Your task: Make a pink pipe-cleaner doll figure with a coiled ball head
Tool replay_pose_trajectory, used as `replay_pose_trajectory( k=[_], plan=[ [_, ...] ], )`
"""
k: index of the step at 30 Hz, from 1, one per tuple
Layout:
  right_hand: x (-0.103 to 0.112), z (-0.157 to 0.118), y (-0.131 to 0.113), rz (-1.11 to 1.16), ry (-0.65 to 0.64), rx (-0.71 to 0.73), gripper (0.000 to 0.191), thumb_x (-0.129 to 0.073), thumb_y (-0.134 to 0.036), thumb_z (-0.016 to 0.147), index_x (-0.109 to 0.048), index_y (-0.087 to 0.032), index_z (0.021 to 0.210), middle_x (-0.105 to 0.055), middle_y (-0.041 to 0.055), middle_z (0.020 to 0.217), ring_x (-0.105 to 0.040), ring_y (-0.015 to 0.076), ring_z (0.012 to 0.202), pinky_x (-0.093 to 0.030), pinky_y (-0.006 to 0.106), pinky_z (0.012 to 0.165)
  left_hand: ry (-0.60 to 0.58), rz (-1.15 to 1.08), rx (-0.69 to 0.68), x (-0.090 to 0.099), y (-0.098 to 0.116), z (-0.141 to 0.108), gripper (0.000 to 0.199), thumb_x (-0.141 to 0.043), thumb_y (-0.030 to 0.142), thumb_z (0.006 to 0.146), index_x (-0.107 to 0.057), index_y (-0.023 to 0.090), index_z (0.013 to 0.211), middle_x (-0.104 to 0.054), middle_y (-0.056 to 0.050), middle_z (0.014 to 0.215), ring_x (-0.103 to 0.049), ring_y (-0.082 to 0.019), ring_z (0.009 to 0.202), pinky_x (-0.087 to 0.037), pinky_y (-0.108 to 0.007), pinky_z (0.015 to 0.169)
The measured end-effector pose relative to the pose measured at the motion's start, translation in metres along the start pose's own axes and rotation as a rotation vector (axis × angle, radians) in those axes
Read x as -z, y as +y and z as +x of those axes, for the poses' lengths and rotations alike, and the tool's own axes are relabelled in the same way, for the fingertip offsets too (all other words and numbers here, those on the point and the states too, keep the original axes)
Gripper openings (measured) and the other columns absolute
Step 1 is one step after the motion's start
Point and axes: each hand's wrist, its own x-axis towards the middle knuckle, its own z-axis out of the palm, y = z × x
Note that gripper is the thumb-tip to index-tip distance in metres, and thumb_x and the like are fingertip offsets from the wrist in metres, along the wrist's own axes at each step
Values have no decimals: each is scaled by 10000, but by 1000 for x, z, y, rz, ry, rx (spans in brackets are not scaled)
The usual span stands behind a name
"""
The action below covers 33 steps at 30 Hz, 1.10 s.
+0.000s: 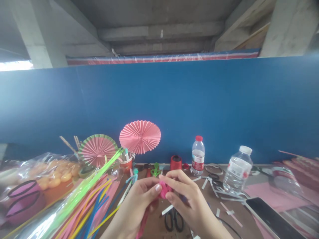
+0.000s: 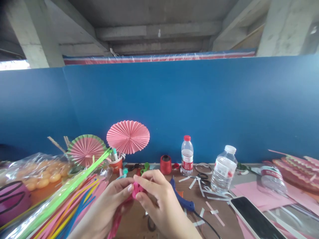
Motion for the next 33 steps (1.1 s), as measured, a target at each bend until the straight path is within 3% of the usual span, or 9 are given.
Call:
replay_pose_trajectory(
  k=[7, 10, 12, 16, 24, 29, 33],
  plan=[
    [1, -1, 7, -40, -22, 99, 352, -470, -284, 876, -508, -273, 1226, -513, 65, 1009, -518, 178, 909, -461, 291, 797, 15, -43, 61, -6, 4, -3, 229, -734, 310, 622, -684, 87, 650, -550, -2, 512, -319, -9, 395, -182, -116, 364],
    [0, -1, 7, -82, -19, 108, 354, -447, -274, 884, -497, -283, 1234, -484, 72, 1015, -500, 188, 923, -463, 313, 793, 4, -48, 28, -7, 5, -2, 213, -750, 272, 607, -705, 99, 725, -608, -16, 539, -413, -30, 412, -291, -124, 387],
    [0, -1, 5, -106, -6, 100, 366, -432, -254, 885, -487, -267, 1247, -466, 78, 1001, -502, 185, 886, -469, 320, 770, 17, -16, -12, -8, 5, -2, 226, -760, 251, 591, -711, 107, 758, -636, -23, 567, -524, -76, 500, -403, -152, 479],
    [-2, 0, 0, -68, 42, 95, 370, -406, -181, 878, -502, -208, 1234, -495, 85, 967, -532, 160, 795, -483, 289, 714, 108, 131, -138, -6, 2, 0, 270, -772, 222, 555, -704, 115, 793, -695, -53, 677, -623, -174, 676, -487, -232, 618],
    [-7, -1, -3, 58, 289, -78, 165, -574, -121, 758, -618, -212, 889, -637, 41, 906, -597, 178, 841, -490, 265, 743, 273, 482, -331, -12, 5, -7, 174, -689, 175, 609, -686, 169, 783, -719, -30, 705, -654, -196, 666, -512, -241, 616],
    [-7, 0, -8, 98, 295, -170, 158, -586, -131, 744, -644, -204, 872, -669, 42, 856, -632, 180, 763, -522, 262, 684, 301, 728, -516, -8, 3, -10, 179, -671, 176, 628, -698, 210, 802, -728, -26, 767, -661, -204, 697, -517, -233, 607],
    [-8, 0, -10, 141, 322, -225, 147, -592, -159, 750, -670, -212, 863, -694, 43, 849, -656, 193, 776, -536, 269, 700, 241, 976, -740, 2, -2, -7, 213, -657, 156, 655, -688, 209, 859, -725, -53, 838, -666, -213, 743, -522, -256, 665]
  ],
)
